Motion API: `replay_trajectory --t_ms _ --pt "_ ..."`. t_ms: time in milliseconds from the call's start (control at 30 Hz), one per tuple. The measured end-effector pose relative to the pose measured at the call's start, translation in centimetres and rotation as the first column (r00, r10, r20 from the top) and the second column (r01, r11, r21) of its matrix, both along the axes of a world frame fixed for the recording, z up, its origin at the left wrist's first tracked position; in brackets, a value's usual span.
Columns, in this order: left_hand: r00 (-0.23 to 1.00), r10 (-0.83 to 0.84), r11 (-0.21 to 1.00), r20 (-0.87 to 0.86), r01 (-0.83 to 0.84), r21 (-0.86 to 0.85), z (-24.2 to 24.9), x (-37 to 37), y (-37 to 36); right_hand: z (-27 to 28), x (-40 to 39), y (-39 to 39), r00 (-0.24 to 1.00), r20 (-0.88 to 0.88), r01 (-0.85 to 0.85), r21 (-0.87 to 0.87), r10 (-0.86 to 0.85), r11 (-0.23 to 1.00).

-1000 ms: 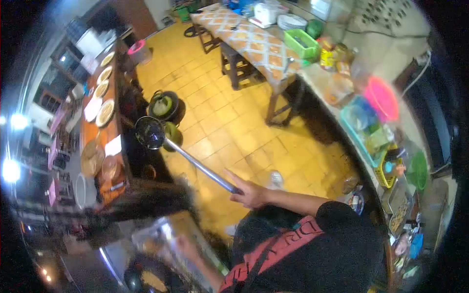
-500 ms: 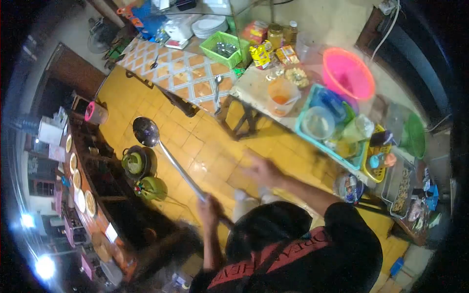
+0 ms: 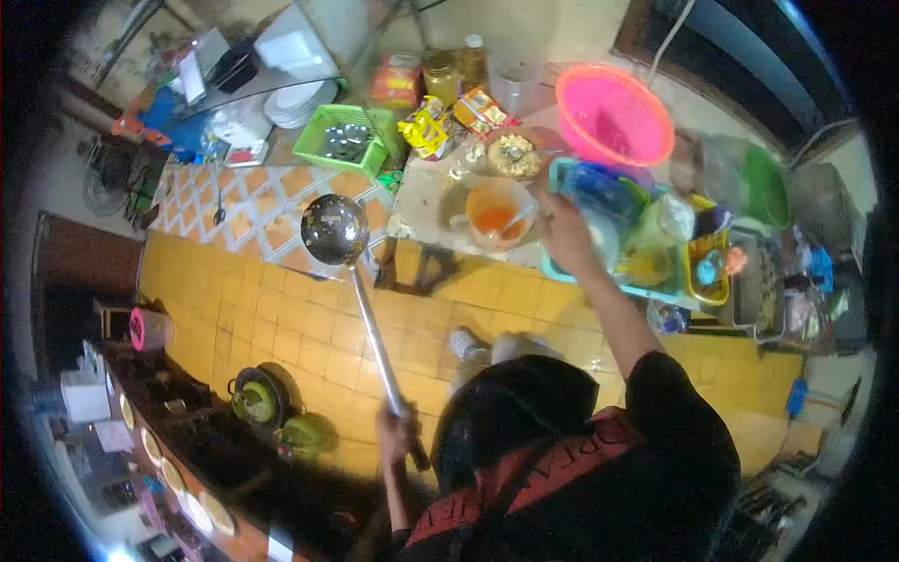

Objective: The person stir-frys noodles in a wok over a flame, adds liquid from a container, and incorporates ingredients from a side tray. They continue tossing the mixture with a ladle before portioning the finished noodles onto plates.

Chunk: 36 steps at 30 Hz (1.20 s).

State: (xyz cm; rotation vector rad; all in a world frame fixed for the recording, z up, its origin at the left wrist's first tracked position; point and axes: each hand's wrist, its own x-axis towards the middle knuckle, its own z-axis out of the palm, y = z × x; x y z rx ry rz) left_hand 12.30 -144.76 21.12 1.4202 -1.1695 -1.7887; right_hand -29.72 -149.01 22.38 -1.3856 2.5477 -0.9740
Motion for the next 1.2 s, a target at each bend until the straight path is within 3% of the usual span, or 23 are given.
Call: replay_trajectory --t_ms 100,167,233,300,367,433,467,500,567,600,633,700,733,800,867,900,933,967,1000,1067,1133,1200 --pt "0.995 -0.096 0.995 0.025 0.097 -0.018 0.9 -1.7 -1.9 1.3 -1.8 -0.2 0.990 -0.135 -0.038 0.018 0.040 0.999" --pt "0.991 -0.110 0.994 0.071 0.108 0.027 1.9 -3.0 -2.6 0.9 -3.7 0.4 0.994 -0.081 0.072 -0.027 -0.074 0.997" --pt "0.992 -0.124 0.992 -0.001 0.124 0.011 1.7 -4.1 -3.0 1.1 -5.7 1.9 0.997 -0.023 0.080 0.027 -0.079 0.996" --pt "0.987 -0.131 0.991 0.098 0.128 0.031 3.3 -6.0 -3.0 1.1 -7.1 4.0 0.998 0.035 0.044 0.131 -0.049 0.990" --pt "0.990 -0.125 0.992 0.069 0.122 0.043 3.0 -7.1 -3.1 0.9 -9.4 5.8 0.997 0.045 0.060 0.180 -0.070 0.982" --pt "0.985 -0.103 0.995 0.139 0.100 0.030 3.7 -8.9 -3.1 1.5 -11.2 7.9 0.969 -0.238 0.083 0.094 -0.058 0.992" --pt "0.993 -0.088 0.996 0.077 0.086 0.026 4.0 -9.8 -3.0 3.5 -11.4 8.0 0.971 -0.181 0.189 0.185 -0.156 0.964" --pt "0.993 -0.086 0.996 0.078 0.083 0.034 3.7 -10.7 -3.0 4.0 -12.2 8.5 0.972 -0.180 0.187 0.193 -0.152 0.963" --pt "1.000 -0.018 0.999 0.005 0.018 0.030 2.8 -11.9 -2.2 4.5 -13.3 8.2 0.983 -0.055 0.179 0.089 -0.175 0.980" --pt "1.000 0.019 0.997 0.008 -0.019 0.074 3.4 -12.9 -1.8 4.4 -13.1 7.2 0.989 -0.109 0.105 -0.003 -0.104 0.995" --pt "0.995 0.100 0.994 0.004 -0.100 0.053 3.0 -13.4 -1.4 4.6 -12.0 5.7 0.998 -0.041 0.044 -0.076 -0.047 0.996" --pt "0.996 0.087 0.996 -0.028 -0.086 0.015 2.1 -12.6 0.3 4.4 -8.0 2.2 0.978 0.114 -0.151 -0.176 0.172 0.973" --pt "0.995 0.062 0.998 0.083 -0.064 0.019 3.0 -12.7 0.8 4.0 -5.7 0.6 0.932 0.189 -0.270 -0.203 0.308 0.941" --pt "0.985 0.170 0.983 0.008 -0.170 0.070 4.9 -11.9 2.3 3.8 0.1 -1.3 0.764 0.235 -0.567 -0.202 0.601 0.799" --pt "0.972 0.217 0.975 0.085 -0.221 0.030 4.6 -9.2 4.3 3.0 5.5 -2.0 0.561 0.220 -0.816 -0.017 0.798 0.578" --pt "0.933 0.348 0.937 0.095 -0.350 0.001 3.6 -7.4 5.5 2.2 8.1 -2.3 0.453 0.301 -0.885 0.041 0.839 0.463" --pt "0.934 0.322 0.947 0.152 -0.318 -0.048 2.3 -5.4 6.8 1.2 10.9 -2.3 0.355 0.373 -0.934 0.109 0.857 0.340" --pt "0.937 0.281 0.960 0.207 -0.270 -0.079 2.5 -3.9 8.0 1.1 13.3 -2.2 0.316 0.430 -0.948 0.172 0.846 0.266" --pt "0.924 0.313 0.946 0.220 -0.323 0.011 2.4 -2.3 8.9 0.3 15.6 -2.6 0.290 0.475 -0.952 0.236 0.831 0.198" --pt "0.869 0.425 0.903 0.252 -0.427 -0.048 2.4 1.7 11.1 -5.2 18.9 -2.7 0.257 0.504 -0.947 0.300 0.825 0.112" --pt "0.818 0.479 0.875 0.320 -0.474 -0.099 1.3 5.2 13.7 -11.8 20.5 -3.7 0.118 0.366 -0.916 0.399 0.923 -0.042" --pt "0.753 0.554 0.828 0.357 -0.542 -0.141 2.3 8.6 16.2 -16.6 22.4 -4.4 0.349 0.580 -0.789 0.606 0.736 -0.103"
